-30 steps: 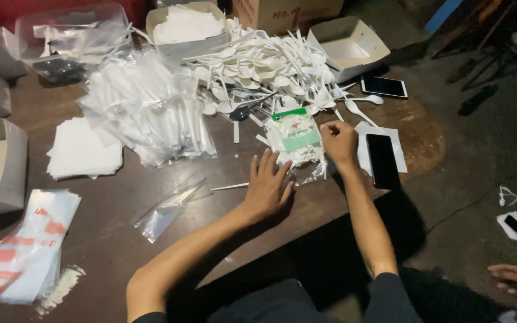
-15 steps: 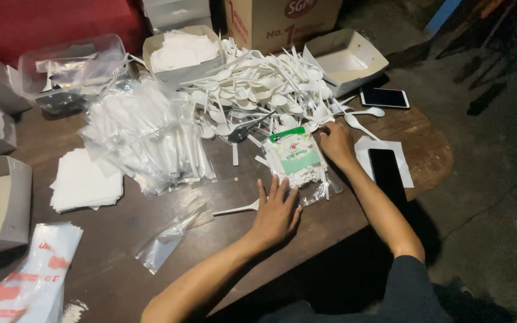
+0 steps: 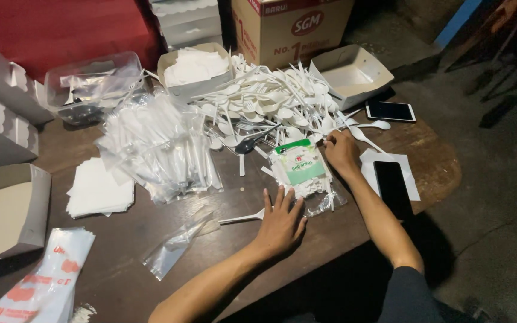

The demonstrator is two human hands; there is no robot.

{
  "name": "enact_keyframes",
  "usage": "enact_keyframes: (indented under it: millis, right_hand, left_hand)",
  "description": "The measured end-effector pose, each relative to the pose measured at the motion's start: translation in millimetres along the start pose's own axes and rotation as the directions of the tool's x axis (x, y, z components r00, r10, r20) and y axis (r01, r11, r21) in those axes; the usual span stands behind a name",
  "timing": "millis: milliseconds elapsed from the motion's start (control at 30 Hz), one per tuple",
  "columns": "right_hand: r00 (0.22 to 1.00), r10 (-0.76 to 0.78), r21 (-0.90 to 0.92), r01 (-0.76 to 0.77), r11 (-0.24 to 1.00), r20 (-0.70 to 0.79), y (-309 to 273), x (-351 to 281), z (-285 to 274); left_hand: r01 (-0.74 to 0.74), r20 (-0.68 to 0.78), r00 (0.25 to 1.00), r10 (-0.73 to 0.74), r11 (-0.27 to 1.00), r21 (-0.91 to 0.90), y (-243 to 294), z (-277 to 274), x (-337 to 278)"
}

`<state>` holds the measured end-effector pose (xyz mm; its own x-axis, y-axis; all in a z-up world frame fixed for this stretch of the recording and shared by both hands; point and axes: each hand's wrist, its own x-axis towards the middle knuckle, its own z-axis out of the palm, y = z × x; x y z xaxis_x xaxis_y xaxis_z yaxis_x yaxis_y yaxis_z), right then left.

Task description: The person wraps individual plastic spoons and forks in white paper and places them into clear plastic bags.

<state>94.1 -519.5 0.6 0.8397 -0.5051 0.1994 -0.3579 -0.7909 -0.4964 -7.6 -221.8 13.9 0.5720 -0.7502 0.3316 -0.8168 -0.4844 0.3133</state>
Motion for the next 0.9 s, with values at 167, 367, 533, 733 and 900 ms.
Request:
enact_keyframes:
  millis: [167,367,533,733,900]
  right_hand:
    - [0.946,-0.233,0.144,0.269,0.952,-0.225,11,-11,-7]
    - [0.826,-0.372,0.386,0.536,0.751,-0.423,-32,-59,-33]
    - [0.756,-0.427,0.477,0.649,0.593,-0.497,-89,-99,-34]
    - [0.694,-0.562,0.54,0.713,0.447,-0.451,-168,-153,-14]
    - [0.675,-0.631,0.58,0.707,0.405,-0.382,-221,-194,3]
  left_hand:
    - [-0.005,-0.016,1.0,0.005,1.0,0.003,-3,4,0]
    - [-0.063,-0.247,0.968,0.049,0.997,-0.049,-18,28,-2]
    - [-0.072,-0.473,0.88,-0.041,0.973,-0.22,-38,17,3]
    - [-0.142,-0.598,0.781,-0.178,0.883,-0.448,-51,-38,-24]
    - [-0.154,-0.622,0.731,-0.281,0.82,-0.551,-68,-56,-69]
